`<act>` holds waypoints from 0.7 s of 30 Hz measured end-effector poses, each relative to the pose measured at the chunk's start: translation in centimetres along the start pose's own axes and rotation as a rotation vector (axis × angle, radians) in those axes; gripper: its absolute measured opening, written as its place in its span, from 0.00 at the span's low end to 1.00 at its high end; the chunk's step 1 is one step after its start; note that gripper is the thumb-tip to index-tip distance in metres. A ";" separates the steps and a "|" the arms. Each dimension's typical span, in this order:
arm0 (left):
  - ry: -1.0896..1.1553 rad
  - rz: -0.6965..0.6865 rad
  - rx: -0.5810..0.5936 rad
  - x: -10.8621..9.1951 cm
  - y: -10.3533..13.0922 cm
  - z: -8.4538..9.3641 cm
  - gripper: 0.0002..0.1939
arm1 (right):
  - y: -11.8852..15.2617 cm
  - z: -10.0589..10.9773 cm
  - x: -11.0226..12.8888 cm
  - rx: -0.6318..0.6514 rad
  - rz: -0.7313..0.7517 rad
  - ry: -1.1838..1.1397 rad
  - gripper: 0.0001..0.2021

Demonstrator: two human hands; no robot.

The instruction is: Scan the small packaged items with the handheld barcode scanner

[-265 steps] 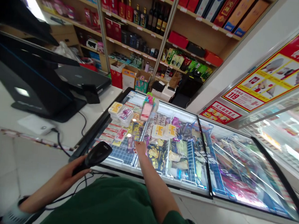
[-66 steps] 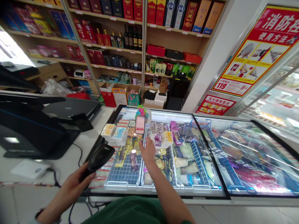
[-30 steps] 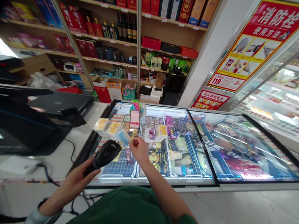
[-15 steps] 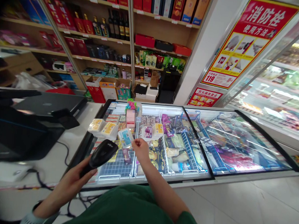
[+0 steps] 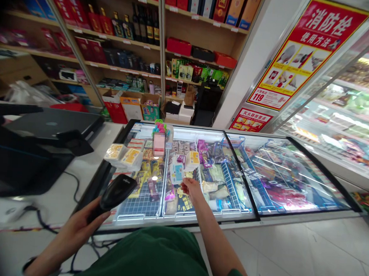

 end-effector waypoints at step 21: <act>-0.053 0.014 -0.075 -0.4 0.8 0.9 0.29 | -4.7 2.2 -7.2 -0.307 -0.163 0.269 0.06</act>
Point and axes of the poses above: each hand's wrist, its own y-axis away from the middle knuckle, its own z-axis out of the back of the hand, x = y × z, the point moved 8 cm from there along -y, towards the middle knuckle, and after that the axes turned 5 degrees about -x, right-handed, at the moved point
